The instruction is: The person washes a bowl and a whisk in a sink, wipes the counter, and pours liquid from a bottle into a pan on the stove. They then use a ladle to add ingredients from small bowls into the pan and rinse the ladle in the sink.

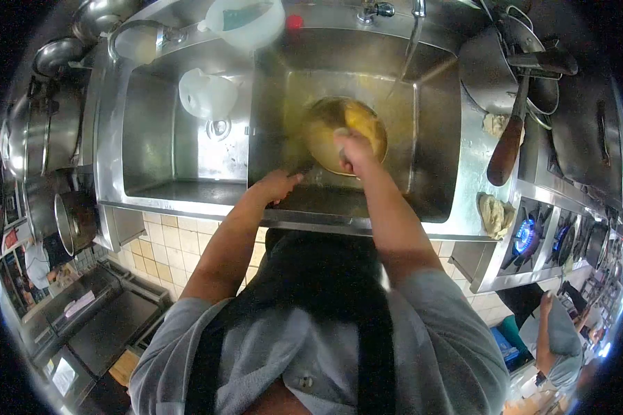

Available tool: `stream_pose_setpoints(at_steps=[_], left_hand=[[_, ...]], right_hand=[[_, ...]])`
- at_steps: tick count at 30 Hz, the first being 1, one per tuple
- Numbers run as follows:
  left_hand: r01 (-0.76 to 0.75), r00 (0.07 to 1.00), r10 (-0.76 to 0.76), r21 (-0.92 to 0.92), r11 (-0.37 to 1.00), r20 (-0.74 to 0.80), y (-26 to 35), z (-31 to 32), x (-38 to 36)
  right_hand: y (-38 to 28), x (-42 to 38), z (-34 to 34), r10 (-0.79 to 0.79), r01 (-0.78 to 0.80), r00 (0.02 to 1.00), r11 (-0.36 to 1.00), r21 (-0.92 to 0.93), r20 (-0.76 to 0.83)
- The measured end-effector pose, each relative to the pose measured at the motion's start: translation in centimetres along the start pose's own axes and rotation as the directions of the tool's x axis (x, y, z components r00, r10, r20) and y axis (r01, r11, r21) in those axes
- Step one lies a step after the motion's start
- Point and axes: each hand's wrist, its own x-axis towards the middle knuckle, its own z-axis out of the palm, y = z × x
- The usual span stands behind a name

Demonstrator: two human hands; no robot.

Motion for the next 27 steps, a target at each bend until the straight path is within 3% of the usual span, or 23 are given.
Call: stream_pose_setpoints(at_steps=[2, 4, 5, 6, 8, 10, 11, 13, 14, 15, 17, 18, 20, 21, 23, 24, 25, 26, 27], left_hand=[[-0.006, 0.999, 0.006, -0.015, 1.0, -0.035, 0.0, 0.0, 0.1], [-0.016, 1.0, 0.016, -0.019, 1.0, -0.007, -0.2, 0.4, 0.6], [-0.025, 1.0, 0.025, -0.016, 1.0, -0.007, -0.4, 0.7, 0.2], [-0.169, 0.979, 0.165, -0.023, 0.985, -0.116, -0.6, 0.9, -1.2], [-0.305, 0.933, 0.294, -0.024, 0.952, -0.206, -1.0, 1.4, -1.5], [-0.047, 0.991, 0.047, 0.005, 0.999, -0.125, -0.7, 0.7, 0.3], [-0.046, 0.991, 0.046, -0.001, 0.999, -0.127, -0.3, 0.3, 0.3], [0.082, 0.996, -0.084, 0.08, 0.993, 0.015, 0.5, -0.4, -0.3], [0.085, 0.996, -0.087, 0.079, 0.993, 0.015, 0.5, -0.3, -0.3], [0.067, 0.998, -0.067, 0.004, 0.998, 0.018, 0.5, -0.3, -0.4], [0.053, 0.998, -0.052, -0.068, 0.996, 0.021, 0.1, -0.1, -0.2], [0.006, 1.0, -0.007, -0.088, 0.996, -0.003, -0.3, 0.0, -0.1], [-0.052, 0.998, 0.049, -0.105, 0.993, -0.027, -0.8, 0.1, 0.5], [-0.028, 0.999, 0.027, -0.048, 0.998, -0.019, -0.8, 0.1, 0.6], [0.001, 1.0, -0.001, -0.004, 1.0, -0.017, -1.1, 0.1, 0.9], [0.024, 1.0, -0.024, 0.012, 1.0, 0.014, -1.2, 0.1, 1.1], [0.043, 0.998, -0.044, 0.035, 0.998, 0.045, -1.2, 0.1, 1.3], [0.042, 0.998, -0.044, 0.036, 0.998, 0.044, -1.0, 0.1, 1.2], [0.022, 0.999, -0.022, 0.01, 1.0, 0.028, -0.9, 0.2, 1.0]], right_hand=[[0.7, 1.5, 0.2, 0.0, -0.001, 1.0, 0.994, 0.106, 0.007], [0.7, -2.2, 2.0, -0.046, 0.026, 0.996, 0.969, -0.244, -0.075], [1.5, -2.7, 1.7, -0.012, 0.023, 0.999, 0.966, -0.259, 0.046], [1.4, -3.6, 0.8, -0.021, 0.031, 0.999, 0.966, -0.256, 0.04], [1.2, -6.4, -2.6, 0.106, -0.01, 0.981, 0.865, -0.501, 0.162], [-0.4, -8.6, -6.4, 0.203, -0.111, 0.978, 0.725, -0.68, 0.056], [-2.1, -8.8, -7.1, 0.233, -0.129, 0.972, 0.553, -0.823, 0.005], [-2.9, -5.6, -7.4, 0.253, -0.14, 0.966, 0.356, -0.924, -0.049], [-0.7, -1.8, -7.1, -0.038, -0.074, 0.995, 0.301, -0.951, -0.09], [0.7, 0.2, -6.9, -0.329, -0.027, 0.939, 0.229, -0.973, -0.104], [-0.4, -1.8, -2.1, -0.118, 0.063, 0.993, 0.671, -0.739, -0.022], [0.3, -2.4, -2.0, -0.115, 0.06, 0.993, 0.675, -0.735, -0.025], [1.2, -3.8, -2.0, 0.093, 0.018, 0.974, 0.877, -0.48, 0.206], [0.8, -4.6, -3.1, 0.091, 0.018, 0.975, 0.876, -0.482, 0.201], [-0.6, -6.3, -7.1, 0.236, -0.039, 0.963, 0.599, -0.8, 0.129], [0.4, -4.2, -8.8, 0.241, -0.038, 0.962, 0.595, -0.803, 0.133], [1.9, -0.8, -10.3, 0.011, 0.025, 0.999, 0.406, -0.913, 0.032], [2.7, 1.2, -11.2, -0.24, 0.03, 0.971, 0.189, -0.981, -0.017], [2.0, 0.7, -9.7, -0.24, 0.031, 0.971, 0.191, -0.981, -0.016]])
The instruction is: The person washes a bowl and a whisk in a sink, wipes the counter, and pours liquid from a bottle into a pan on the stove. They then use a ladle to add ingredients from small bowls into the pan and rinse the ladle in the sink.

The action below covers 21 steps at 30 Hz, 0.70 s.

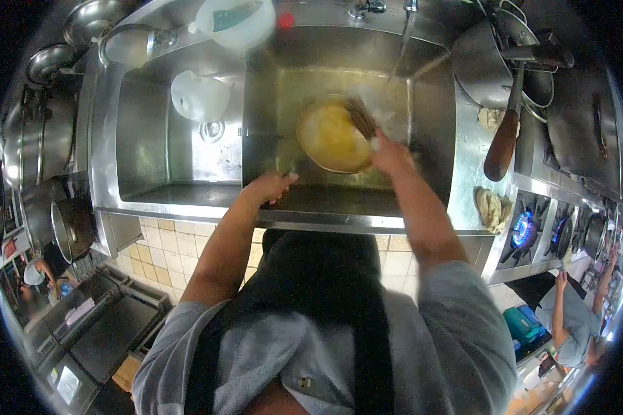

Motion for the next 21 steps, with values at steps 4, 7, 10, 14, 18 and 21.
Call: stream_pose_setpoints(at_steps=[4, 7, 10, 14, 18, 21], left_hand=[[0.033, 0.999, -0.033, -0.059, 0.998, 0.001, 0.8, -0.6, -1.1], [0.0, 1.0, 0.0, -0.003, 1.0, -0.029, 0.8, -0.3, -1.0], [0.03, 0.999, -0.031, 0.03, 0.999, 0.024, -0.4, 0.0, 0.7], [0.038, 0.999, -0.038, 0.024, 0.999, -0.017, 0.0, 0.0, 0.0], [-0.239, 0.953, 0.267, 0.187, 0.953, -0.143, -2.8, 1.7, 0.8], [-0.411, 0.81, 0.494, 0.296, 0.862, -0.315, -1.8, 2.3, -2.0]], right_hand=[[-7.4, -2.1, -0.8, -0.056, -0.063, 0.981, 0.81, 0.582, 0.185], [-2.2, -0.9, 1.3, -0.23, 0.234, 0.972, 0.908, 0.346, -0.055], [0.1, -2.6, -2.1, -0.13, 0.135, 0.991, 0.974, -0.184, 0.039], [-3.3, -6.6, -4.7, -0.089, 0.103, 0.963, 0.994, -0.041, 0.253], [-6.7, -4.6, -4.2, -0.21, -0.099, 0.922, 0.685, 0.721, 0.326], [-4.9, -0.7, -0.9, -0.021, -0.017, 0.999, 0.753, 0.658, 0.049]])
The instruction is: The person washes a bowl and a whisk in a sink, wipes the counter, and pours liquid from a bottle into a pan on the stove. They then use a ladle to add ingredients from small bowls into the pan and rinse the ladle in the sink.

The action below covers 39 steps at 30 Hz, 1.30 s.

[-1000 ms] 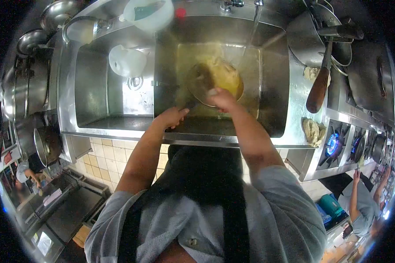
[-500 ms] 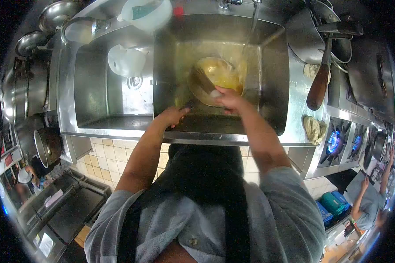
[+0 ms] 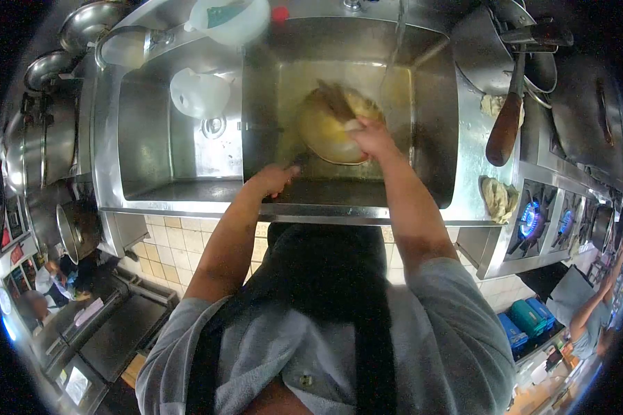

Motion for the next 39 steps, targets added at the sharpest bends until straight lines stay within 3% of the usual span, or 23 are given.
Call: stream_pose_setpoints(at_steps=[2, 4, 5, 7, 8, 9, 10, 11, 12, 14, 17, 18, 20, 22, 23, 25, 27, 29, 31, 32, 35, 37, 39], left_hand=[[0.011, 0.999, -0.012, -0.017, 1.0, -0.051, 0.7, -0.5, -0.1], [0.089, 0.995, -0.089, 0.008, 0.996, 0.043, 0.3, -0.4, 0.2], [0.114, 0.991, -0.115, 0.016, 0.993, 0.074, 0.4, -0.5, 0.2], [0.015, 0.999, -0.013, -0.05, 0.999, 0.031, 1.6, -1.7, -0.1], [-0.021, 1.0, 0.022, -0.069, 0.997, 0.015, 1.7, -1.9, 0.3], [0.243, 0.953, -0.222, -0.085, 0.966, 0.205, 0.8, -1.8, 2.3], [0.491, 0.813, -0.437, -0.049, 0.87, 0.386, 0.3, -1.6, 3.3], [0.49, 0.813, -0.437, -0.045, 0.871, 0.386, 0.5, -1.7, 3.3], [0.504, 0.811, -0.435, -0.091, 0.859, 0.392, 0.8, -1.9, 3.3], [0.523, 0.804, -0.438, -0.126, 0.843, 0.403, 0.8, -2.0, 3.0], [0.543, 0.774, -0.477, -0.05, 0.838, 0.416, 0.5, -1.2, 2.7], [0.385, 0.907, -0.3, -0.293, 0.875, 0.295, -0.5, 0.0, 1.2], [0.173, 0.984, -0.133, -0.5, 0.849, 0.115, -0.9, -0.1, 1.2], [0.524, 0.801, -0.434, -0.131, 0.842, 0.413, 0.2, -1.5, 3.2], [0.524, 0.802, -0.435, -0.132, 0.842, 0.411, 0.2, -1.6, 3.3], [0.52, 0.797, -0.446, -0.087, 0.85, 0.408, 0.3, -1.5, 3.3], [0.518, 0.8, -0.447, -0.082, 0.852, 0.401, 0.9, -1.9, 3.1], [0.512, 0.802, -0.445, -0.074, 0.856, 0.398, 0.1, -1.0, 3.0], [0.255, 0.96, -0.268, 0.139, 0.957, 0.078, -1.5, 0.6, 2.8], [0.253, 0.961, -0.265, 0.132, 0.958, 0.079, -1.2, 0.4, 2.5], [0.228, 0.92, -0.261, 0.142, 0.963, 0.293, 3.9, -3.9, 0.3], [0.185, 0.938, -0.223, 0.16, 0.97, 0.264, 3.5, -3.5, 0.2], [0.199, 0.948, -0.238, 0.193, 0.961, 0.209, 5.3, -4.5, -0.3]], right_hand=[[1.0, 0.0, 0.1, -0.099, 0.021, 0.971, 0.941, -0.337, -0.216], [0.4, -3.4, -0.2, 0.147, -0.104, 0.988, 0.88, -0.464, 0.056], [-0.7, -5.1, 0.0, 0.148, -0.105, 0.987, 0.877, -0.469, 0.056], [-2.8, -7.9, 1.0, 0.007, 0.01, 0.959, 0.998, -0.058, 0.284], [-2.8, -6.9, 0.7, 0.005, 0.011, 0.96, 0.998, -0.055, 0.281], [-2.6, -4.7, 0.4, 0.019, -0.034, 0.956, 0.998, 0.046, 0.293], [-2.2, -3.0, 0.5, 0.033, -0.082, 0.951, 0.986, 0.148, 0.308], [-1.5, -1.5, 0.9, 0.031, -0.081, 0.951, 0.985, 0.152, 0.306], [-0.9, 0.1, 1.5, 0.055, -0.053, 0.997, 0.997, -0.054, 0.046], [0.1, 0.9, 3.0, 0.027, -0.08, 0.977, 0.965, -0.249, -0.211], [0.2, -3.0, 3.9, 0.026, -0.016, 0.994, 0.995, -0.093, 0.11], [-0.9, -5.0, 2.4, 0.033, -0.022, 0.993, 0.995, -0.097, 0.111], [-2.3, -7.6, -1.4, 0.218, -0.204, 0.901, 0.976, -0.076, 0.375], [0.1, -5.5, -4.0, 0.296, -0.222, 0.915, 0.937, -0.27, 0.275], [0.4, -4.0, -4.3, 0.294, -0.22, 0.915, 0.937, -0.271, 0.275], [1.4, -1.0, -4.1, 0.035, -0.059, 0.998, 0.852, -0.52, -0.056], [0.6, 1.7, 0.5, -0.005, -0.039, 0.997, 0.798, -0.601, -0.071], [-1.4, -0.4, 4.0, 0.086, -0.082, 0.992, 0.995, -0.051, 0.089], [-2.2, -4.0, 3.0, 0.077, -0.079, 0.981, 0.997, 0.005, 0.175], [-2.4, -5.0, 2.4, 0.059, -0.076, 0.963, 0.996, 0.054, 0.264], [-2.0, -5.7, -3.2, 0.203, -0.103, 0.949, 0.923, -0.37, 0.243], [-0.5, -4.7, -5.2, 0.132, -0.059, 0.99, 0.697, -0.715, 0.048], [-0.8, -5.5, -5.6, 0.206, -0.119, 0.976, 0.784, -0.609, 0.075]])
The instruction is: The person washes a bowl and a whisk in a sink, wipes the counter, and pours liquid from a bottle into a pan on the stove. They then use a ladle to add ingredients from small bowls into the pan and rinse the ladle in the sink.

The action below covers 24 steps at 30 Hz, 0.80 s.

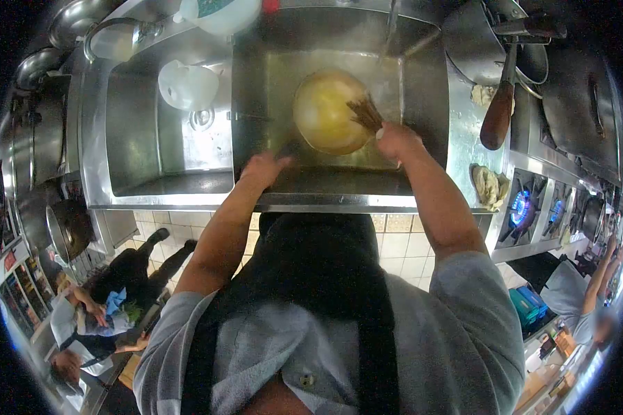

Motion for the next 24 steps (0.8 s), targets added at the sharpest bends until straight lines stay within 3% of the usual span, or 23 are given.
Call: stream_pose_setpoints(at_steps=[1, 2, 4, 7, 8, 9, 11, 13, 15, 17, 19, 21, 24], left_hand=[[0.017, 1.0, -0.017, 0.008, 1.0, -0.02, 0.3, -0.2, -0.3], [0.035, 0.999, -0.035, 0.015, 0.999, -0.039, 0.6, -0.5, -0.5], [-0.001, 1.0, 0.0, 0.17, 0.985, 0.005, 0.7, -0.9, -0.5], [0.034, 0.993, -0.055, 0.197, 0.98, 0.105, 2.0, -2.4, -1.1], [0.05, 0.988, -0.076, 0.192, 0.98, 0.134, 2.1, -2.4, -1.1], [0.054, 0.992, -0.073, 0.178, 0.983, 0.1, 1.7, -1.9, -0.6], [0.058, 0.995, -0.07, 0.166, 0.985, 0.068, 1.1, -0.7, 0.0], [0.105, 0.994, -0.102, 0.094, 0.99, -0.04, 0.7, 0.1, 0.1], [0.149, 0.988, -0.148, 0.053, 0.987, -0.038, -1.0, 1.8, 2.1], [0.194, 0.981, -0.194, 0.011, 0.981, -0.027, -1.1, 2.0, 2.0], [0.121, 0.993, -0.119, 0.105, 0.987, -0.026, 0.6, 0.4, 0.5], [0.161, 0.987, -0.16, 0.07, 0.984, -0.018, 0.2, 0.9, 1.1], [0.19, 0.982, -0.19, 0.053, 0.98, -0.01, -0.7, 1.4, 2.2]], right_hand=[[-0.1, -0.6, -0.2, 0.033, -0.043, 0.997, 0.989, 0.142, 0.072], [0.1, -0.8, 0.8, 0.035, -0.045, 0.997, 0.989, 0.14, 0.073], [0.4, -0.9, 2.7, -0.024, -0.119, 0.943, 0.907, 0.404, 0.332], [1.7, -1.4, 2.0, 0.03, -0.216, 0.914, 0.881, 0.421, 0.405], [2.0, -0.9, 2.4, 0.013, -0.122, 0.953, 0.931, 0.344, 0.304], [2.2, -0.4, 3.0, 0.013, -0.123, 0.953, 0.93, 0.346, 0.303], [2.6, 0.3, 4.0, 0.009, -0.019, 0.999, 0.976, 0.215, 0.048], [-0.2, -1.6, 4.5, -0.013, -0.027, 0.992, 0.947, 0.32, 0.122], [-0.9, -2.3, 4.3, -0.044, -0.043, 0.98, 0.906, 0.422, 0.194], [0.6, -1.7, 3.5, -0.177, -0.148, 0.903, 0.725, 0.672, 0.39], [2.1, -1.1, 3.0, -0.182, -0.164, 0.89, 0.729, 0.664, 0.419], [2.4, -1.3, 3.7, 0.094, -0.108, 0.993, 0.966, 0.237, 0.068], [0.2, -1.2, 4.9, 0.061, -0.123, 0.98, 0.935, 0.332, 0.191]])
